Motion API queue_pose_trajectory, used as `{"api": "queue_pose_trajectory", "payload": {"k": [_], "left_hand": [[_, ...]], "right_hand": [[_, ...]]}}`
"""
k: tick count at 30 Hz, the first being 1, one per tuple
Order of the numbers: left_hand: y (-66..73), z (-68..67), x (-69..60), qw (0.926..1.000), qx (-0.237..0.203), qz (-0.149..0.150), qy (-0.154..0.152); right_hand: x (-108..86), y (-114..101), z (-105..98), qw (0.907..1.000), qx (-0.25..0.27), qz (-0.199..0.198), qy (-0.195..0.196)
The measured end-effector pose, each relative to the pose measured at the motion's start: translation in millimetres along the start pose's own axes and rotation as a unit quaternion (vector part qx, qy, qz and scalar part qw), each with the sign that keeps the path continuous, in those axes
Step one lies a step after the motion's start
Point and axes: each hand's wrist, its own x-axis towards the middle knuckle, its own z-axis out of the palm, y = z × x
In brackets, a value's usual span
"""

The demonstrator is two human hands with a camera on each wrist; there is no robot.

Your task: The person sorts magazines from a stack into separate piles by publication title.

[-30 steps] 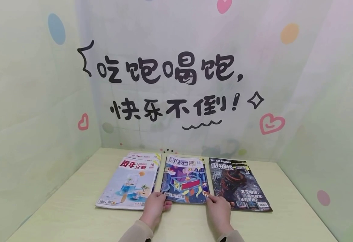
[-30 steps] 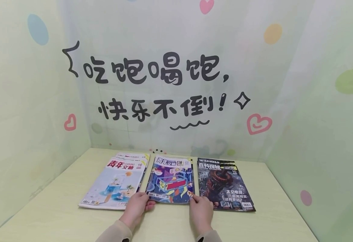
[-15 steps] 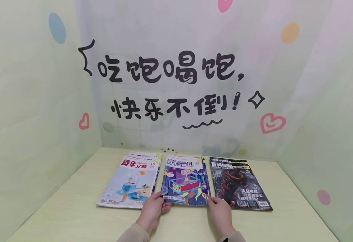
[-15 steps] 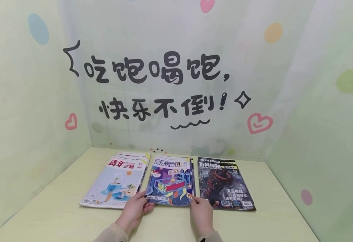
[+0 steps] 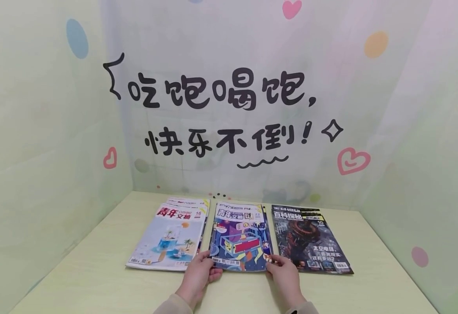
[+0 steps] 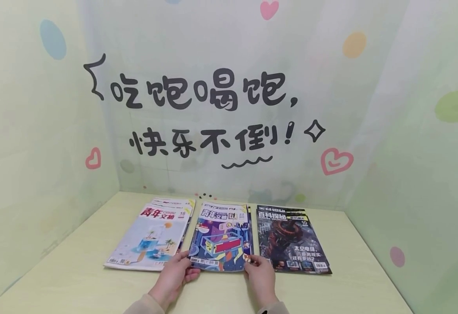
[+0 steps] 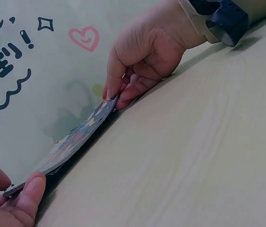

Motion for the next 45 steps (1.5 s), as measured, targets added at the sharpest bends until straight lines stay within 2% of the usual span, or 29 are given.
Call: {"api": "queue_pose_trajectory", "payload": {"k": [7,16,20,29,37,45], "left_hand": [[-2.2,0.7,3.1,0.9999,0.013,-0.009,0.007],[-1.2,0.9,0.7,0.9998,0.019,-0.008,-0.006],[-1.1,1.1,0.5,0.9995,0.027,-0.008,-0.016],[-0.7,3.3,2.1,0.998,0.063,-0.007,-0.009],[-0.5,2.4,1.8,0.9962,0.086,-0.003,-0.017],[1.5,1.0,-0.7,0.9976,0.066,-0.004,-0.023]], "right_hand": [[-1.4,2.2,1.8,0.9969,0.076,-0.001,-0.023],[-0.4,1.3,3.5,0.9952,0.084,0.019,-0.047],[1.3,1.3,4.9,0.9961,0.069,0.024,-0.049],[2.0,2.0,5.7,0.9981,0.039,0.022,-0.044],[0.4,-0.8,6.0,0.9951,0.07,0.037,-0.06],[-4.7,-2.8,5.9,0.9927,0.109,0.007,-0.051]]}}
